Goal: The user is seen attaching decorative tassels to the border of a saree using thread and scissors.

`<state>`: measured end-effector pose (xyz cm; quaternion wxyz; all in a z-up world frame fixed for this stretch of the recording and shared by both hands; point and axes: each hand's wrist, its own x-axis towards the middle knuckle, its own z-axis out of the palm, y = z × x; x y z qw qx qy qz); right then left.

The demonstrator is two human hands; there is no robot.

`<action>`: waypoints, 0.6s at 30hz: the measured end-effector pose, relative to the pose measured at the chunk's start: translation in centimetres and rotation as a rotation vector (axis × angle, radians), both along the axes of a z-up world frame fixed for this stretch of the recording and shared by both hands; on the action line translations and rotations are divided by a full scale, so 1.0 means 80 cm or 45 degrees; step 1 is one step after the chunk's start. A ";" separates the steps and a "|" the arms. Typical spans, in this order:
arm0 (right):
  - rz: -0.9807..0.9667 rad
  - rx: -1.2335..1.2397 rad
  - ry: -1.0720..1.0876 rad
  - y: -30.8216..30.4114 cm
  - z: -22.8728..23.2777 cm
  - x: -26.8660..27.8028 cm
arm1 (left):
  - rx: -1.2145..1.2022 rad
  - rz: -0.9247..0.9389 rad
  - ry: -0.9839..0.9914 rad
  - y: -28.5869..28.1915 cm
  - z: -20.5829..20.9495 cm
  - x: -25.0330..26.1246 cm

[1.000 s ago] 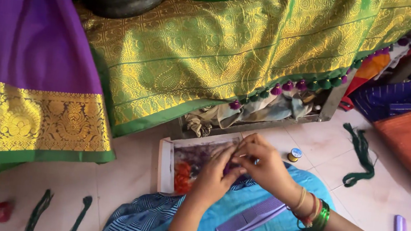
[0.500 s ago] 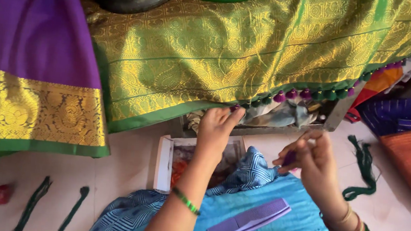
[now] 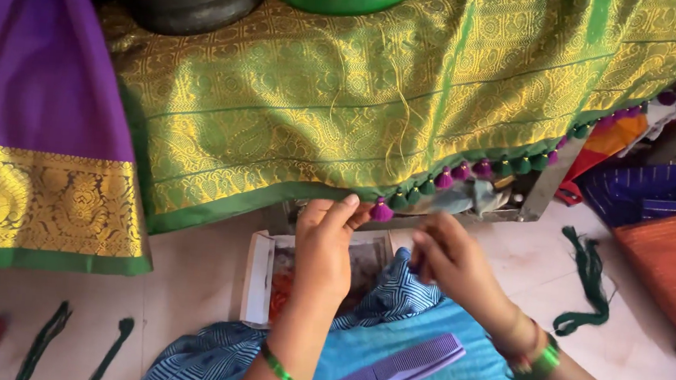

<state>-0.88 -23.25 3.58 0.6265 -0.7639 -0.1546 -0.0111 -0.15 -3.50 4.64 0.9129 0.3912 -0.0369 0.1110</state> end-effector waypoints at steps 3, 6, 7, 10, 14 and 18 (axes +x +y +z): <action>0.120 0.151 0.250 0.037 0.008 0.038 | -0.027 -0.088 -0.002 0.008 0.005 -0.009; 0.234 0.259 0.280 0.055 0.027 0.039 | 0.159 -0.057 0.053 0.021 0.005 -0.010; 0.245 0.259 0.280 0.057 0.030 0.035 | 0.160 -0.046 0.053 0.023 0.011 -0.015; 0.260 0.378 0.206 0.061 0.030 0.030 | 0.323 -0.060 0.022 0.029 0.026 -0.025; 0.244 0.429 0.169 0.052 0.020 0.029 | 0.350 -0.109 -0.041 0.026 0.025 -0.027; 0.269 0.428 0.132 0.043 0.027 0.028 | 0.402 -0.155 -0.037 0.024 0.019 -0.024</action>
